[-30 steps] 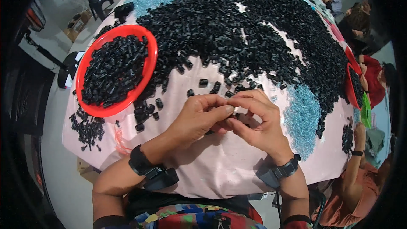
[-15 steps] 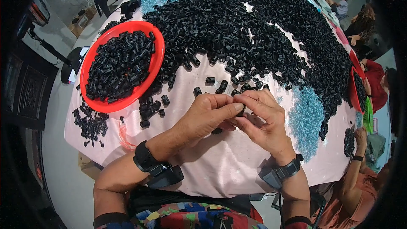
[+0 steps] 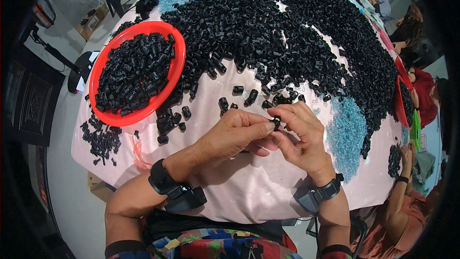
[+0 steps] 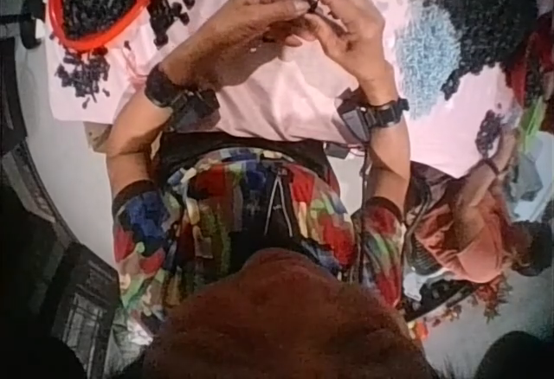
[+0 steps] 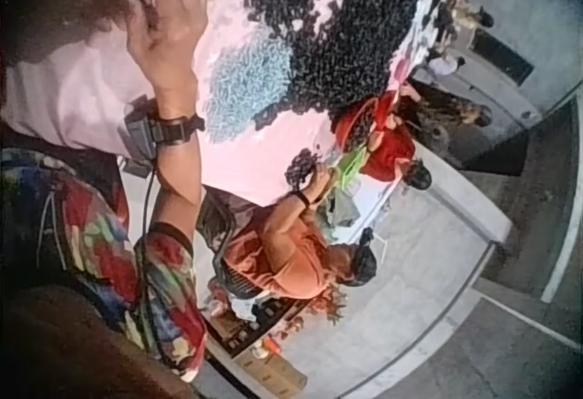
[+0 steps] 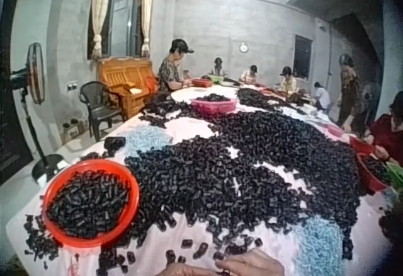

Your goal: Inspecting and sorting small black shoe components from a pile on a manufacturing table.

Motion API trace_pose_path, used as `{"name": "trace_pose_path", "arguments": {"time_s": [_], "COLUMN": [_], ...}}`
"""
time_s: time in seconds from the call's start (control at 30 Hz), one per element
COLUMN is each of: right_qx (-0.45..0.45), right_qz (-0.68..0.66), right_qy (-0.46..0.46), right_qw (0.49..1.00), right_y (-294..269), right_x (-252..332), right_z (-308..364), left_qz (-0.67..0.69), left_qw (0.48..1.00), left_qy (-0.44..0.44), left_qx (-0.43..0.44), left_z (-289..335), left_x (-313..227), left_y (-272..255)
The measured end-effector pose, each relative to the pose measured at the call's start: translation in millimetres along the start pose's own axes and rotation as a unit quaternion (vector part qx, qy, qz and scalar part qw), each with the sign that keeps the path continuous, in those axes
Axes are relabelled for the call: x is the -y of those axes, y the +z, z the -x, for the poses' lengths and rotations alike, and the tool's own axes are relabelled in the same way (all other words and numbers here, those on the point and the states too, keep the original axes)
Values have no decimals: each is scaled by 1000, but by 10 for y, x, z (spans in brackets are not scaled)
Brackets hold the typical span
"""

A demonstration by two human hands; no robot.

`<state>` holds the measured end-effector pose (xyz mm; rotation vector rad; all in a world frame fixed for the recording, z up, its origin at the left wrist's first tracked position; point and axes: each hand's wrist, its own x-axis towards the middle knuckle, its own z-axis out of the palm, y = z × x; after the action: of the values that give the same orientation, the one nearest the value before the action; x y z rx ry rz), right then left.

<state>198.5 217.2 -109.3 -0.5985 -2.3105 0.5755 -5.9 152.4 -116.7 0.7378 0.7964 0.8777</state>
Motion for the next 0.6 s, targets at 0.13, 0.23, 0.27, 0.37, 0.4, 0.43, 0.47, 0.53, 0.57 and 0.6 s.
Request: {"name": "trace_pose_path", "arguments": {"time_s": [0.13, 0.23, 0.27, 0.37, 0.4, 0.43, 0.47, 0.53, 0.57, 0.6], "right_qx": [2, -1, -2, -3, 6, 16, 15, 17, 17, 5], "right_qz": [11, 10, 15, 16, 16, 16, 17, -17, -15, -40], "right_qy": [-5, -9, -12, -28, -31, -34, -34, -12, -17, 13], "right_qw": [1000, 1000, 1000, 999, 999, 999, 999, 1000, 1000, 999], "right_y": [-1, 1, 0, -12, -17, -20, -20, -13, -6, 4], "right_x": [-3, -1, -2, -13, -15, -16, -16, -13, -8, -3], "right_z": [1, 1, -2, -20, -26, -30, -32, -30, -24, -15], "left_qz": [19, 39, 42, 30, 13, 13, 14, 16, 14, 12], "left_qw": [1000, 999, 999, 999, 1000, 1000, 1000, 999, 999, 999], "left_qy": [7, 11, 11, 6, 3, 3, 15, 27, 27, 27], "left_qx": [0, -14, -18, -21, -20, -20, -22, -24, -25, -25], "left_z": [-11, -8, -10, -30, -38, -46, -54, -62, -62, -62], "left_x": [35, 57, 61, 59, 55, 57, 59, 61, 60, 60], "left_y": [19, 42, 49, 55, 55, 64, 73, 85, 89, 91]}}
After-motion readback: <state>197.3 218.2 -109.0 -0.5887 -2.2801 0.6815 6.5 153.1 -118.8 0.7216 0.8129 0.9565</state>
